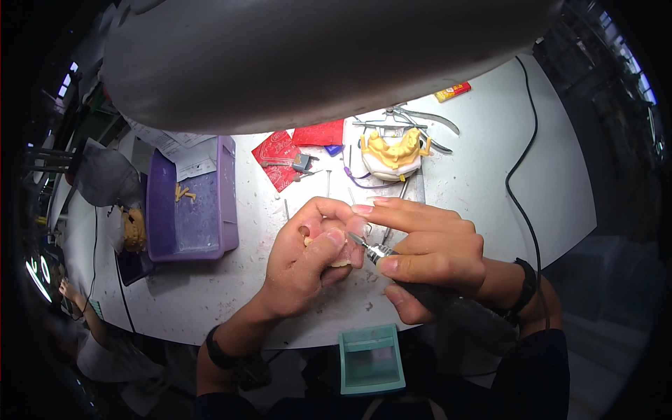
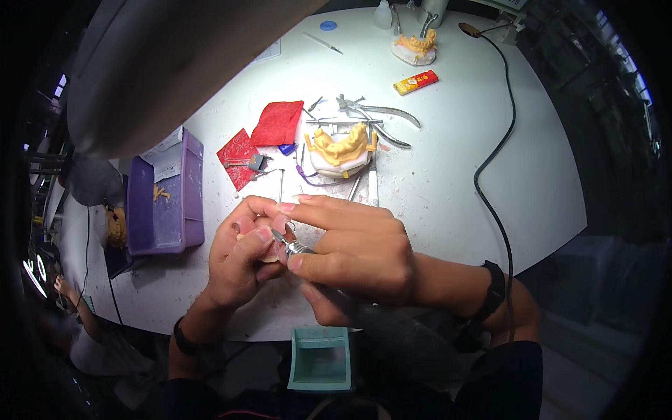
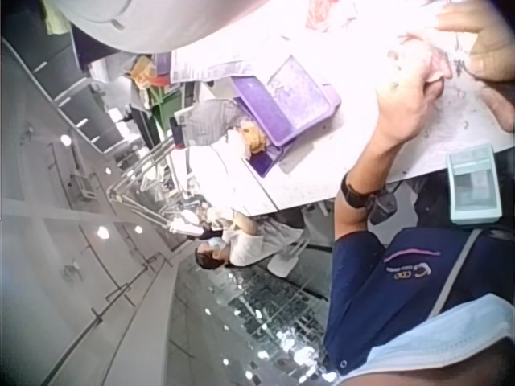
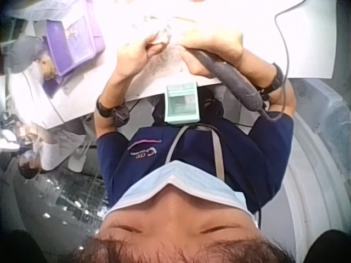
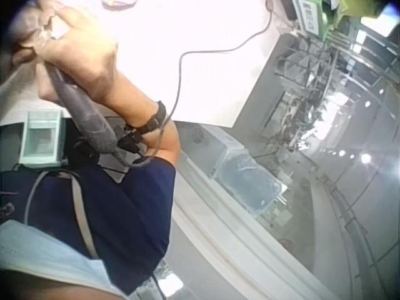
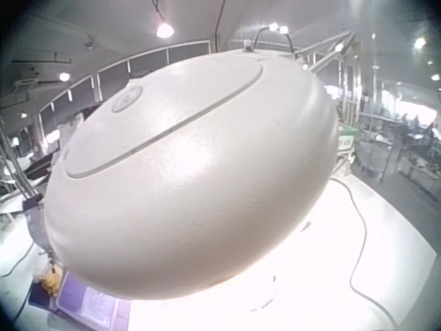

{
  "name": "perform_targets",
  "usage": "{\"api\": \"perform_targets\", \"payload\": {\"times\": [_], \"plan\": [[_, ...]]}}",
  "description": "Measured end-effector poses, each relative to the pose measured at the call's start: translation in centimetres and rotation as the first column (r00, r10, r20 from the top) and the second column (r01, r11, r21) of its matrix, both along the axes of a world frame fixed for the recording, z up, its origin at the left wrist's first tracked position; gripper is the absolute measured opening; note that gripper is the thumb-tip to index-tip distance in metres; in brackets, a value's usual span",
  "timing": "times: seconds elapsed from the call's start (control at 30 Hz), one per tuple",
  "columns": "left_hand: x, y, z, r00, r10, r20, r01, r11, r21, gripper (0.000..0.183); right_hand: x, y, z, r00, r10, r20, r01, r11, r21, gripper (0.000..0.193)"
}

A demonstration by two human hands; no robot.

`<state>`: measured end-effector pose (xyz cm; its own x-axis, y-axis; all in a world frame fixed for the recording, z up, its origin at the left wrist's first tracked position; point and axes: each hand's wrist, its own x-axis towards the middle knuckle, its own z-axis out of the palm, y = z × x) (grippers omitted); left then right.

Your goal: The recorder is using a handheld grinding tool to refine the shape of a pink dental prosthetic (denture base).

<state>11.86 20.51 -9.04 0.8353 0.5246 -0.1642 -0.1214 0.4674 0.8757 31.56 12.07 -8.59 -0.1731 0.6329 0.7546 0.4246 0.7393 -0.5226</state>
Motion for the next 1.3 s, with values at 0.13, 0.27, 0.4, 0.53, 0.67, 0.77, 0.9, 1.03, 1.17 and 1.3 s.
{"api": "perform_targets", "payload": {"times": [0.13, 0.27, 0.4, 0.53, 0.67, 0.77, 0.9, 1.03, 1.17, 1.3], "plan": [[0.4, -1.0, 0.6, 0.995, 0.093, -0.041, -0.083, 0.978, 0.19, 0.024, -0.1, -0.1, 0.2, 0.993, 0.006, -0.117, -0.017, 0.995, -0.093, 0.041], [0.3, -1.2, 0.0, 0.99, 0.142, 0.022, -0.143, 0.961, 0.235, 0.018, -0.7, -0.1, -0.2, 0.995, -0.009, -0.099, 0.002, 0.998, -0.064, 0.038], [0.6, -1.5, 0.0, 0.978, 0.208, 0.03, -0.21, 0.96, 0.186, 0.014, -1.0, 0.1, -0.6, 0.999, -0.012, -0.04, 0.01, 0.999, -0.031, 0.031], [0.7, -1.7, -0.1, 0.968, 0.249, 0.039, -0.251, 0.947, 0.198, 0.015, -1.4, 0.1, -0.9, 1.0, -0.001, -0.009, 0.001, 1.0, -0.022, 0.032], [0.3, -1.3, -0.5, 0.973, 0.217, 0.084, -0.23, 0.95, 0.212, 0.014, -1.2, 0.3, -0.8, 0.999, 0.043, -0.014, -0.044, 0.996, -0.079, 0.042], [0.4, -1.5, -0.5, 0.97, 0.231, 0.073, -0.243, 0.934, 0.264, 0.013, -1.2, 0.2, -0.8, 0.992, 0.025, -0.122, -0.04, 0.992, -0.123, 0.042], [0.9, -1.8, -0.2, 0.957, 0.289, 0.037, -0.286, 0.909, 0.302, 0.013, -1.4, 0.3, -1.0, 0.999, 0.013, -0.048, -0.016, 0.998, -0.067, 0.043], [0.7, -1.7, -0.6, 0.96, 0.267, 0.084, -0.279, 0.904, 0.324, 0.013, -1.9, 0.2, -1.2, 1.0, -0.01, 0.005, 0.01, 1.0, 0.005, 0.029], [0.8, -1.6, -0.8, 0.958, 0.267, 0.104, -0.286, 0.868, 0.407, 0.012, -1.5, 0.3, -1.1, 0.999, 0.029, -0.037, -0.03, 0.998, -0.049, 0.04], [0.6, -1.8, -0.6, 0.96, 0.254, 0.118, -0.28, 0.891, 0.357, 0.014, -1.5, 0.2, -1.3, 0.998, 0.031, -0.054, -0.034, 0.998, -0.058, 0.047]]}}
